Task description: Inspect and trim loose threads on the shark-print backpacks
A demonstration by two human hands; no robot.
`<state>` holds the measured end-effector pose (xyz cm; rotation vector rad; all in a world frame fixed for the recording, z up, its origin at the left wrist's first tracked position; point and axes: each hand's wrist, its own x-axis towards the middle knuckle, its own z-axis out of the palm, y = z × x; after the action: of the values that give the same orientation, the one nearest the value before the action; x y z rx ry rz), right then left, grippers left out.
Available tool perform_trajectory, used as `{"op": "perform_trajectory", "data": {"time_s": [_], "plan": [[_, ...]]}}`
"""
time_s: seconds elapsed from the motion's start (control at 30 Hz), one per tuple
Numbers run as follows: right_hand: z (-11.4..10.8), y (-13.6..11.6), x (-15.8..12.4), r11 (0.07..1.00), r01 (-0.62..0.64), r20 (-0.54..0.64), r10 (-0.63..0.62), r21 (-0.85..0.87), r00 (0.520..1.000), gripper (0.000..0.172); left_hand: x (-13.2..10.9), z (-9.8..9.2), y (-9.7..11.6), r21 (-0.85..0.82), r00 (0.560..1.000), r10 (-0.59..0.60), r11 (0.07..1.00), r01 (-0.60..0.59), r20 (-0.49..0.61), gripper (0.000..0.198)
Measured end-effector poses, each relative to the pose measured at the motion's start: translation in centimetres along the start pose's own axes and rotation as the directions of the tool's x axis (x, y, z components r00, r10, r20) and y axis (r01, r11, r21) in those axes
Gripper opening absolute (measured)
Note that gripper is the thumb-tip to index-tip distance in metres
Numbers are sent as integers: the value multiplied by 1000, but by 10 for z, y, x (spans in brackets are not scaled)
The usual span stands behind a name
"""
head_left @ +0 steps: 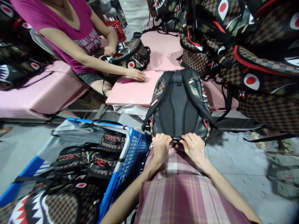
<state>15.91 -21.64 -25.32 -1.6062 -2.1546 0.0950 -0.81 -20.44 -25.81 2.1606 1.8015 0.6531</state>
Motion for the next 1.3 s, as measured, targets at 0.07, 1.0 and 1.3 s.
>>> {"op": "perform_trajectory", "data": {"time_s": [0.07,1.0,1.3], "plan": [[0,0,3,1000,25,25,-25,-9,999,16,1,0,0,-15,1000,-27,1000,27,12,22],[4,5,9,997,45,80,-50,59,996,15,3,-3,2,-66,996,-65,995,69,54,23],[-3,16,6,970,-7,103,-19,242,995,25,-24,-37,-32,-506,891,-86,797,330,447,34]]}}
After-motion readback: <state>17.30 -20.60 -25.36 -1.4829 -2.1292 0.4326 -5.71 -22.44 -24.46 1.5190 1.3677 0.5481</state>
